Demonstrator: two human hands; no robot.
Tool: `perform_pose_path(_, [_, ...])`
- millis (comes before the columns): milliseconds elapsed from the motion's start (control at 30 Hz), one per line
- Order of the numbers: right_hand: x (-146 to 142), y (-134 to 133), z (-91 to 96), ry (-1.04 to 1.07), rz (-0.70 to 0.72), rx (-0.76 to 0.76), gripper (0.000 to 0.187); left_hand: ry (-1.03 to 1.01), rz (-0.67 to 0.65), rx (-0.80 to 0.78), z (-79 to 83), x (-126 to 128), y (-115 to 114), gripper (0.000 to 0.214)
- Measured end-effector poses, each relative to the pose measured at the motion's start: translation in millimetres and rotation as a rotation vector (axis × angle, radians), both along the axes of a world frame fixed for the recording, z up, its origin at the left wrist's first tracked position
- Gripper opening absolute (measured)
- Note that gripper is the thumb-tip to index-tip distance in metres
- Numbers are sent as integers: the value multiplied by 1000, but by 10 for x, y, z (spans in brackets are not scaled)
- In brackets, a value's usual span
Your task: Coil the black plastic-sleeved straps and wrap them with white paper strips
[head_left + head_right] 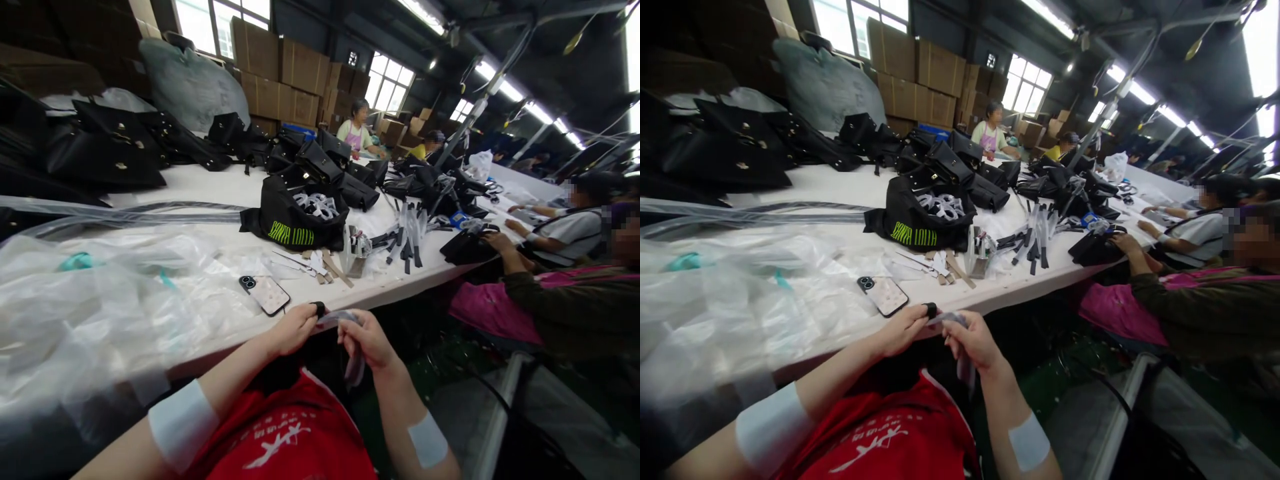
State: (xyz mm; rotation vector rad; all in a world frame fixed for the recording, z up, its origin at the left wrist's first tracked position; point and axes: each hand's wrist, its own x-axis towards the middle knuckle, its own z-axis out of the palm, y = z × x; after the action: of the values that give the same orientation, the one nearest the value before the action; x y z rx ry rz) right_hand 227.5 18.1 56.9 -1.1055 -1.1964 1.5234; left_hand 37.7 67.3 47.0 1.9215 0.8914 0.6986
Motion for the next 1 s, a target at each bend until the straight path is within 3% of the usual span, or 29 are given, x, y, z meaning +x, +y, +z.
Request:
perform_pose_path(67, [120,63,29,-4,-68,-17,40,26,-85,4,47,-28,-126,32])
perform_pose_path(133, [198,131,16,-76,-71,-50,42,-4,-141,-100,87,-7,-260,38])
perform_pose_path(200, [244,181,-10,-236,-69,-22,40,-101,-139,-329,106,35,-371,47])
perform_pose_path(300, [243,185,-44,-482,-155,220,32,-374,-94,-731,136,95,-458,55])
perform_pose_path(367, [167,125,-99,-448,-105,333,44,-553,-65,-899,197,128,-460,53])
perform_pose_path(467, [-92,-38,-306,-199,72,245,48,-737,-22,-986,336,174,-379,48])
perform_pose_path(567, [-415,-245,-565,-194,125,92,51,-851,142,-866,405,175,-201,44])
perform_pose_path(633, [-541,-378,-647,-229,248,-9,56,-816,323,-584,347,121,-72,40])
perform_pose_path(700, [-526,-469,-614,-158,378,-60,57,-624,419,-244,206,29,-2,37])
perform_pose_path(767, [-378,-483,-496,-42,384,-58,57,-373,363,-1,26,-64,-32,36])
perform_pose_path(867, [-35,-365,-272,11,255,-45,57,-125,150,142,-189,-112,-216,34])
perform_pose_path(933, [169,-252,-122,-106,170,-18,53,-52,70,130,-256,-61,-351,33])
perform_pose_path(1000, [293,-163,27,-322,-2,126,37,-55,55,-21,-265,33,-449,48])
